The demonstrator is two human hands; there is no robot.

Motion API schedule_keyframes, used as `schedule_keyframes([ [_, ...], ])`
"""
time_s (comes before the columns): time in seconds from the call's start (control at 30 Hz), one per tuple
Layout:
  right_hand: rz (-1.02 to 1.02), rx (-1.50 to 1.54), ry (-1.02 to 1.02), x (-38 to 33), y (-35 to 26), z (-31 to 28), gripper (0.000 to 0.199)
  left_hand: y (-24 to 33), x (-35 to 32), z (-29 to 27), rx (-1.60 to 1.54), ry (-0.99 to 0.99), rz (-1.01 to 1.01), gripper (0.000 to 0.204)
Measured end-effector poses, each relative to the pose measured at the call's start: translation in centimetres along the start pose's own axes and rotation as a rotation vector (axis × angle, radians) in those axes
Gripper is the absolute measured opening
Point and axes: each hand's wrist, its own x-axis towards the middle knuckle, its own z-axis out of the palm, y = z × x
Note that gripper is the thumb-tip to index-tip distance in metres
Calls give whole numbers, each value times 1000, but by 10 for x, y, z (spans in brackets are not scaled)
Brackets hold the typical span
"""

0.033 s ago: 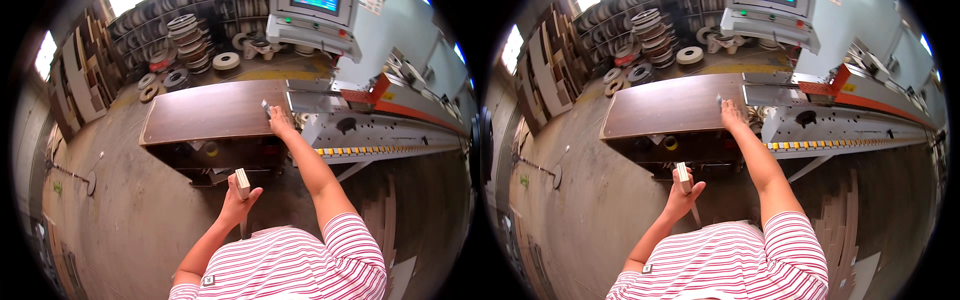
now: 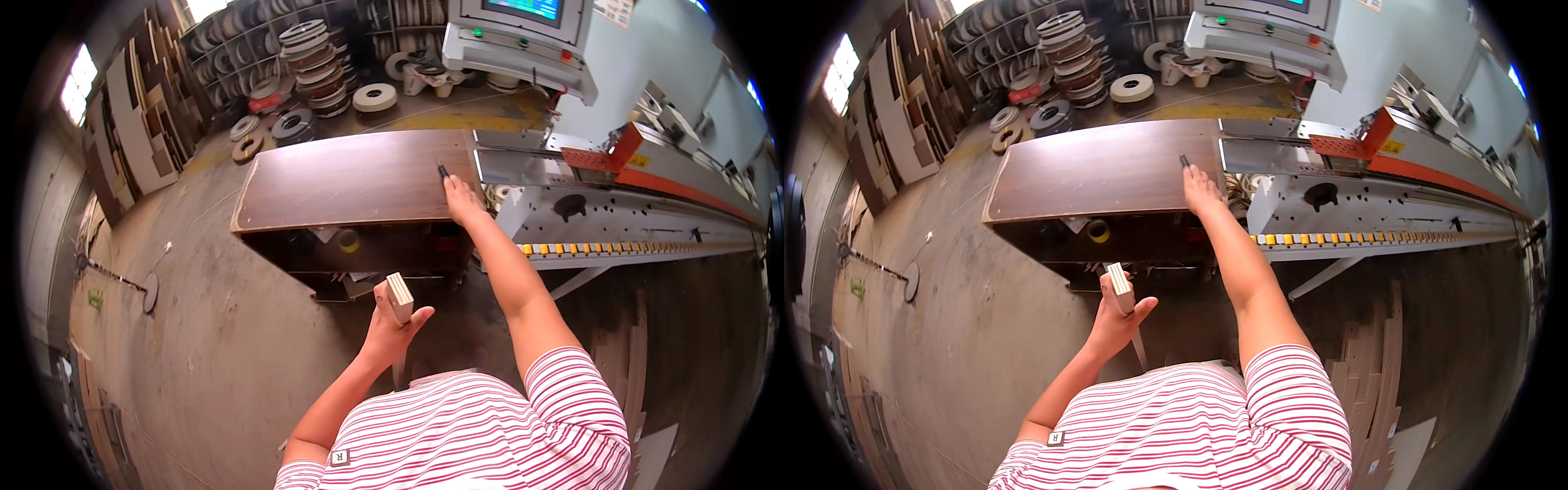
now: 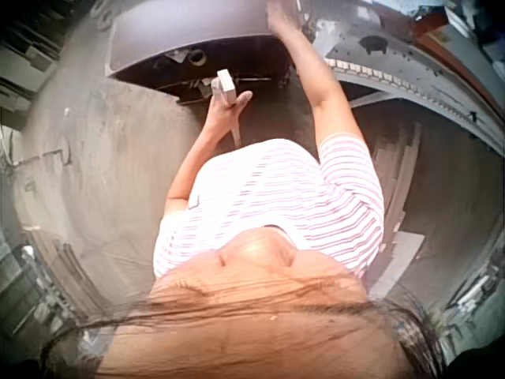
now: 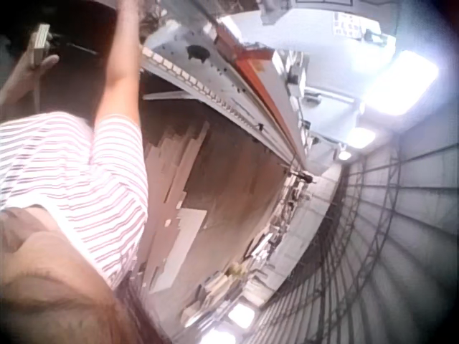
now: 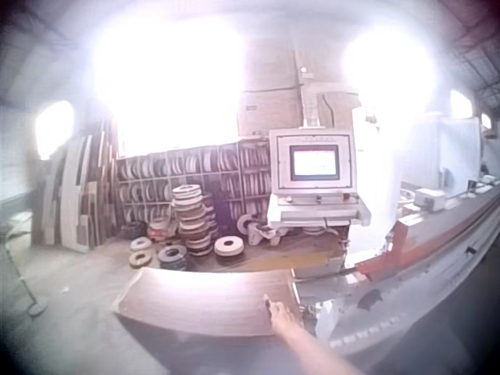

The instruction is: The person operates a large industrial woodworking machine, feeding long wooden planks into the conveyor system one by one. They use a handheld tool to trim or adjust the wood pieces after processing and stack the finished planks on the floor.

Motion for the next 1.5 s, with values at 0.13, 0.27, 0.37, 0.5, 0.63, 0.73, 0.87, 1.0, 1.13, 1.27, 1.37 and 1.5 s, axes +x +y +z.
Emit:
schedule_keyframes([
  [0.13, -40, -210, -85, -16, -8, 18, 66, -9, 4, 9, 179, 203, 230, 81],
  [0.27, -411, 621, 156, -113, -66, -28, 32, 17, 9, 5, -11, 173, 49, 73],
  [0.37, -359, 1195, -429, -223, -66, -47, 52, 53, 31, -6, -410, 178, 140, 49],
  [0.5, -166, 886, -482, -325, -32, -23, 78, 113, 85, -69, -1370, -195, 179, 36],
  [0.63, -82, 754, -134, -363, 3, -41, 64, 201, 135, -163, -1133, -208, 469, 47],
  [0.73, -36, 658, 77, -396, 32, -132, 49, 209, 189, -196, -1331, -360, 397, 41],
  [0.87, -6, 636, 97, -461, 91, -215, 34, 160, 243, -121, -1132, -195, 249, 45],
  [1.0, 434, 696, -447, -547, 178, -237, 40, 52, 264, 101, -1109, -244, -5, 28],
  [1.13, 813, 1191, -412, -634, 229, -203, 37, 40, 237, 303, -1036, -147, -386, 12],
  [1.27, 868, 655, -269, -681, 257, -161, 49, 62, 253, 418, -828, 0, -442, 33],
  [1.37, 889, 507, 18, -690, 259, -132, 52, 89, 268, 490, -742, -56, -439, 25],
  [1.5, 946, 343, 116, -639, 271, -124, 47, 57, 325, 552, -780, -129, -393, 22],
])
